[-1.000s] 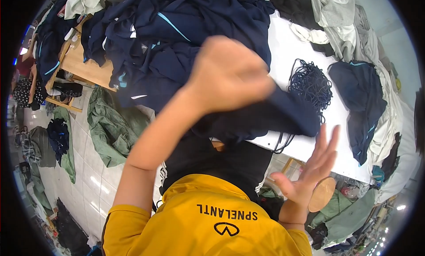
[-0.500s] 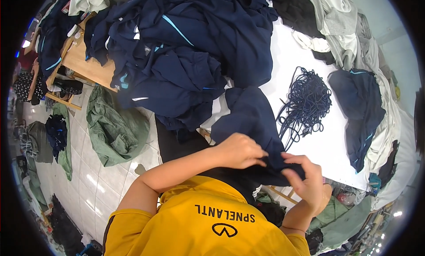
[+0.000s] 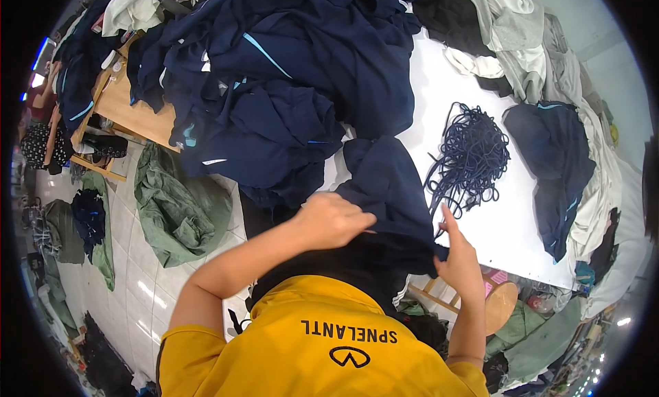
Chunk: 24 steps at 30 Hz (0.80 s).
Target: Thread drawstrings through the waistbands of athletic shorts in a garment factory.
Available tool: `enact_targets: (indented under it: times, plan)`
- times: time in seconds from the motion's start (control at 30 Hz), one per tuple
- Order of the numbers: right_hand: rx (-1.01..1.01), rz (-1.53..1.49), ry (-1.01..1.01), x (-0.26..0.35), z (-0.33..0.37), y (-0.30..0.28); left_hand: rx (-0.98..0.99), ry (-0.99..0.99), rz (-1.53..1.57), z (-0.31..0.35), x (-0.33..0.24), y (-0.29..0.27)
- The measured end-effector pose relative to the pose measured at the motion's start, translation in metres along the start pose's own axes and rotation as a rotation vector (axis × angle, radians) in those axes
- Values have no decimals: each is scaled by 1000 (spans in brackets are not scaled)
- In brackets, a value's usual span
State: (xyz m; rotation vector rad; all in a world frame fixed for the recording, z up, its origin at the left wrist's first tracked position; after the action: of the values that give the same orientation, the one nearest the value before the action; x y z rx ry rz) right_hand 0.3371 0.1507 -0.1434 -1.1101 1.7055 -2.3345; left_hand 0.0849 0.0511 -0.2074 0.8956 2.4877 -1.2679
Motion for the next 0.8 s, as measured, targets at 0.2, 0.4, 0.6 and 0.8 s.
enact_targets:
  times: [0.2, 0.4, 0.6, 0.8]
  plan:
    - [-22, 135, -41, -5, 10, 7, 28, 80, -74, 6, 24, -5]
    - [-119, -310, -224, 26, -10, 4, -164, 251, 93, -38, -18, 30]
    - [-249, -383, -12, 10, -6, -25, -225, -127, 98, -17, -5, 32]
    - [-111, -180, 121, 11, -2, -25, 193, -318, 569, 5, -15, 40]
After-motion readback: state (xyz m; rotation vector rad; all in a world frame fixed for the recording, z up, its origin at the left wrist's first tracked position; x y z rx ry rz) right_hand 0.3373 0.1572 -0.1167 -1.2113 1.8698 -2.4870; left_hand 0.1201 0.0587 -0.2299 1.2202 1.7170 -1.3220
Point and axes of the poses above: each hand's wrist, its own z-axis away from the middle knuckle, its own y-axis out of the palm, x = y × z, the point moved 1 cm from there along -z, towards the middle knuckle, and after that the axes turned 10 degrees about -x, right-handed, at the moved point
